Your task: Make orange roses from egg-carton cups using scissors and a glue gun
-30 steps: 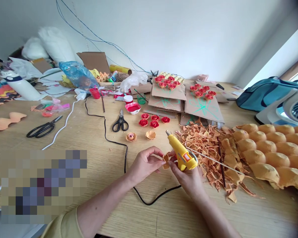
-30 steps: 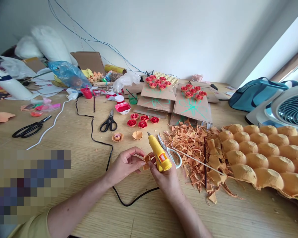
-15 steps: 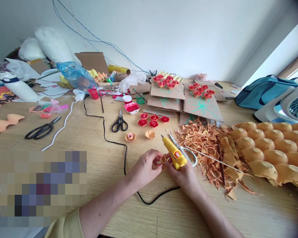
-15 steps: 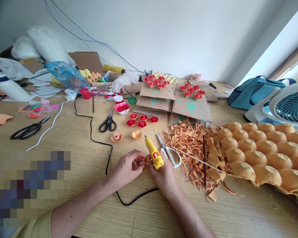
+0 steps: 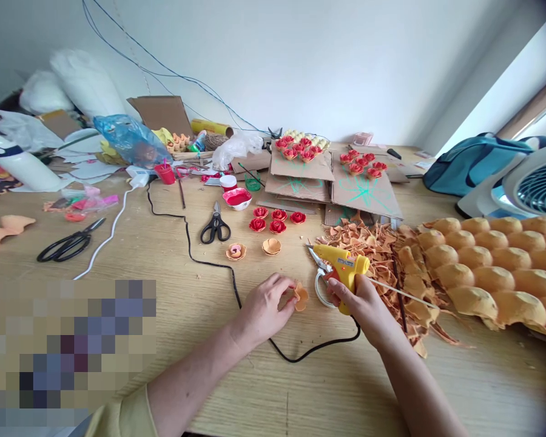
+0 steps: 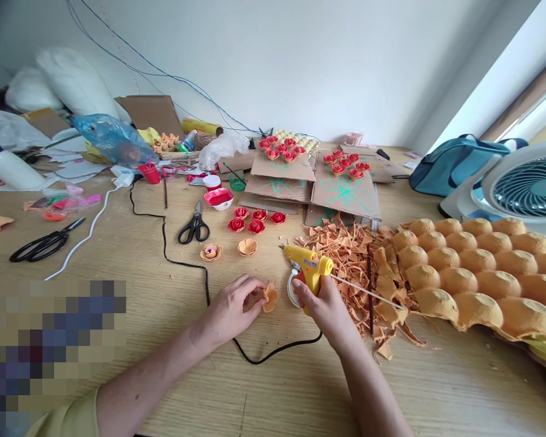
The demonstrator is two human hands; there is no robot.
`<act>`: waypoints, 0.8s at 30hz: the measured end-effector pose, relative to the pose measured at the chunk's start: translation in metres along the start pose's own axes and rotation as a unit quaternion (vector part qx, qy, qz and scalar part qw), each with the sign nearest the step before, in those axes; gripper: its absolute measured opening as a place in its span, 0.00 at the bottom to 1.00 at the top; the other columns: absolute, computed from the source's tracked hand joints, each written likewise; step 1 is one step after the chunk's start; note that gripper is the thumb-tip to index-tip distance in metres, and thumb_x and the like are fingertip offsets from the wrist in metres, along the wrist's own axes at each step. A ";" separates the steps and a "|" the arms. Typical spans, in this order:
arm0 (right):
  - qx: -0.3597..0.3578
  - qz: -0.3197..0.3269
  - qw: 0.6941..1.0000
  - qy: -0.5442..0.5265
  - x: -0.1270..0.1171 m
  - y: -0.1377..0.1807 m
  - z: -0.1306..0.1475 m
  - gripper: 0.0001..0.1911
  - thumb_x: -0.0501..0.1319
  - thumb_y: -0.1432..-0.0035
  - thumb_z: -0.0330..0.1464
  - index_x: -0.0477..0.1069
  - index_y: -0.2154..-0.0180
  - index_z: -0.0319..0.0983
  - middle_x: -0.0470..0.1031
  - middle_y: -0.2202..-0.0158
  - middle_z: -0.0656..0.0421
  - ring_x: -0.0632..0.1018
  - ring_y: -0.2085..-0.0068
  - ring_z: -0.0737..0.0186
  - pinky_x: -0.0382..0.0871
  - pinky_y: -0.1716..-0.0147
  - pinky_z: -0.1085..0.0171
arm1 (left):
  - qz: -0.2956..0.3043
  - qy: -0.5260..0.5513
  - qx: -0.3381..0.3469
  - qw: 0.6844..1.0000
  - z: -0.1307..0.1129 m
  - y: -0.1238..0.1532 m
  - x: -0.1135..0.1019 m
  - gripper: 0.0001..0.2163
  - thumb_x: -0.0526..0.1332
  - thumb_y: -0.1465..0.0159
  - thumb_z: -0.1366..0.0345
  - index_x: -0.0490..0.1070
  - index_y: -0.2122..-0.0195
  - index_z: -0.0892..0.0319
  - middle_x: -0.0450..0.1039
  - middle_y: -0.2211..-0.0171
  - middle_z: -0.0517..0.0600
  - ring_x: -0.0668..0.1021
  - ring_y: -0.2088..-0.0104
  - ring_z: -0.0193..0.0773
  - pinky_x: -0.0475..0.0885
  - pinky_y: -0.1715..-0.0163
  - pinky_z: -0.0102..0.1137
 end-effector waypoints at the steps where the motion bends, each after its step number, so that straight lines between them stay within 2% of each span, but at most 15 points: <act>1: -0.003 0.005 1.000 -0.011 -0.004 0.000 0.000 0.24 0.65 0.46 0.53 0.68 0.67 0.38 0.70 0.76 0.62 0.68 0.75 0.66 0.61 0.76 0.67 | -0.002 -0.002 -0.002 1.000 0.000 0.000 0.000 0.08 0.63 0.37 0.72 0.70 0.57 0.57 0.75 0.59 0.50 0.79 0.61 0.38 0.74 0.60 0.33; 5: -0.019 0.040 0.998 -0.048 -0.010 0.000 0.001 0.21 0.67 0.46 0.50 0.72 0.64 0.38 0.74 0.72 0.61 0.71 0.73 0.65 0.64 0.74 0.67 | -0.012 -0.021 -0.009 1.000 0.001 -0.002 0.004 0.11 0.67 0.40 0.68 0.70 0.57 0.56 0.75 0.59 0.50 0.78 0.60 0.40 0.73 0.59 0.34; 9: -0.013 0.000 0.995 -0.094 -0.013 -0.006 -0.001 0.24 0.72 0.54 0.48 0.73 0.61 0.40 0.78 0.67 0.58 0.77 0.69 0.62 0.69 0.72 0.67 | -0.010 -0.023 -0.013 1.000 0.001 -0.004 0.006 0.04 0.63 0.38 0.71 0.70 0.63 0.57 0.74 0.62 0.49 0.77 0.62 0.39 0.72 0.62 0.32; 13: -0.016 -0.046 0.994 -0.093 -0.018 -0.013 -0.008 0.30 0.73 0.57 0.50 0.69 0.58 0.41 0.81 0.63 0.55 0.81 0.63 0.55 0.75 0.67 0.63 | -0.012 -0.006 -0.007 1.000 0.000 -0.003 0.002 0.04 0.64 0.38 0.72 0.69 0.66 0.58 0.73 0.64 0.48 0.76 0.64 0.37 0.70 0.63 0.31; 18: -0.032 -0.097 0.993 0.059 -0.028 -0.014 -0.017 0.26 0.68 0.53 0.51 0.69 0.60 0.39 0.81 0.62 0.51 0.82 0.59 0.49 0.75 0.67 0.60 | -0.032 -0.007 0.001 0.999 0.002 -0.001 -0.008 0.04 0.64 0.37 0.70 0.69 0.65 0.58 0.72 0.65 0.47 0.75 0.66 0.36 0.69 0.64 0.30; 21: -0.031 -0.123 0.977 0.173 -0.031 -0.014 -0.021 0.23 0.65 0.50 0.49 0.72 0.61 0.38 0.81 0.66 0.53 0.82 0.62 0.49 0.74 0.67 0.59 | -0.031 -0.012 -0.009 0.999 0.004 -0.002 -0.012 0.04 0.64 0.38 0.68 0.69 0.65 0.57 0.73 0.65 0.47 0.75 0.66 0.36 0.68 0.65 0.29; 24: -0.038 -0.137 0.964 0.225 -0.030 -0.014 -0.023 0.20 0.62 0.47 0.46 0.73 0.59 0.38 0.81 0.64 0.52 0.82 0.61 0.50 0.74 0.63 0.59 | -0.014 -0.025 -0.019 0.999 0.005 -0.002 -0.013 0.04 0.64 0.38 0.68 0.69 0.67 0.57 0.74 0.64 0.48 0.76 0.65 0.37 0.68 0.66 0.29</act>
Point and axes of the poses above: each hand's wrist, its own y-axis away from the middle knuckle, its own x-axis out of the palm, z = x × y, the point moved 5 cm from there along -y, towards the middle knuckle
